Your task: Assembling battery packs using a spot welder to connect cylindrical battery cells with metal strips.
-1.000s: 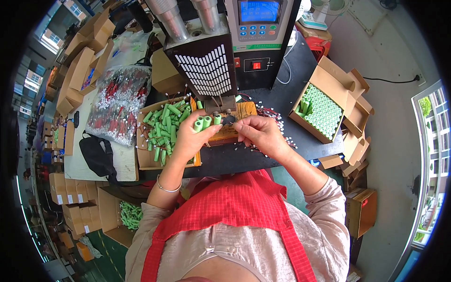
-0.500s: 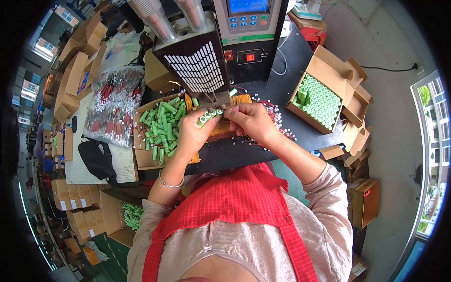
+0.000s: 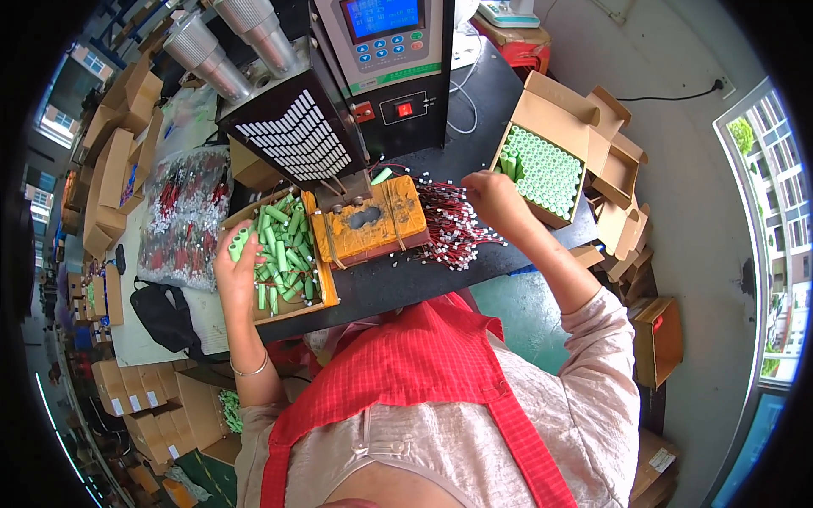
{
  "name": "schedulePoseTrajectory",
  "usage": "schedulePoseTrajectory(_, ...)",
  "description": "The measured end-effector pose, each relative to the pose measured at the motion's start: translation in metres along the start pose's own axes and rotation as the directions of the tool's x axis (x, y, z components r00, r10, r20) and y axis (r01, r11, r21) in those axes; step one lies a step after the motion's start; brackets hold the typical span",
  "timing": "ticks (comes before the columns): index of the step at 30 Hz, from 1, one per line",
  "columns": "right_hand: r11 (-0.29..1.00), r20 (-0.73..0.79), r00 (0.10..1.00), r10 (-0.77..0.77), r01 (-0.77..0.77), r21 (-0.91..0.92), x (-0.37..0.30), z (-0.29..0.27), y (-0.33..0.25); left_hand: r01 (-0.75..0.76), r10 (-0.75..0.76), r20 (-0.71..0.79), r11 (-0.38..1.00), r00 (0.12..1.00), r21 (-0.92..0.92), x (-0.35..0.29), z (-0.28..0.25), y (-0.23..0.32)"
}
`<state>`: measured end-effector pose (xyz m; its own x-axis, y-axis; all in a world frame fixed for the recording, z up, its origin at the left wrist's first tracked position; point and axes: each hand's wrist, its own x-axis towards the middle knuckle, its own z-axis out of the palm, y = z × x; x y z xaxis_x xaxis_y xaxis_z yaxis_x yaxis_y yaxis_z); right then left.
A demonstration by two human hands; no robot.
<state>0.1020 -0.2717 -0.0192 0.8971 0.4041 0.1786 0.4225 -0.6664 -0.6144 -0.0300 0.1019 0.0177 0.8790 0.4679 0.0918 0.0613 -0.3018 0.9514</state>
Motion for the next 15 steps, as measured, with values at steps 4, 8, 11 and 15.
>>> schedulePoseTrajectory(4, 0.979, 0.028, 0.999, -0.032, 0.037, -0.201, 0.001, 0.026, 0.008, 0.021, -0.034, 0.153, 0.996, 0.988, 0.089, -0.014, 0.013, 0.016)
schedulePoseTrajectory(8, 0.921, 0.005, 0.999, -0.031, 0.031, -0.387, -0.003, 0.024, 0.003, 0.078, -0.082, 0.232, 0.997, 0.969, 0.027, -0.021, 0.028, 0.023)
schedulePoseTrajectory(11, 0.925, -0.119, 0.989, -0.086, 0.035, -0.379, -0.006, -0.004, -0.014, 0.211, -0.126, 0.333, 0.950, 0.934, -0.231, -0.028, 0.043, 0.030)
schedulePoseTrajectory(15, 0.982, -0.395, 0.918, -0.046, 0.114, 0.152, -0.011, -0.038, -0.040, 0.444, -0.145, 0.528, 0.743, 0.837, -0.501, -0.043, 0.075, 0.034)
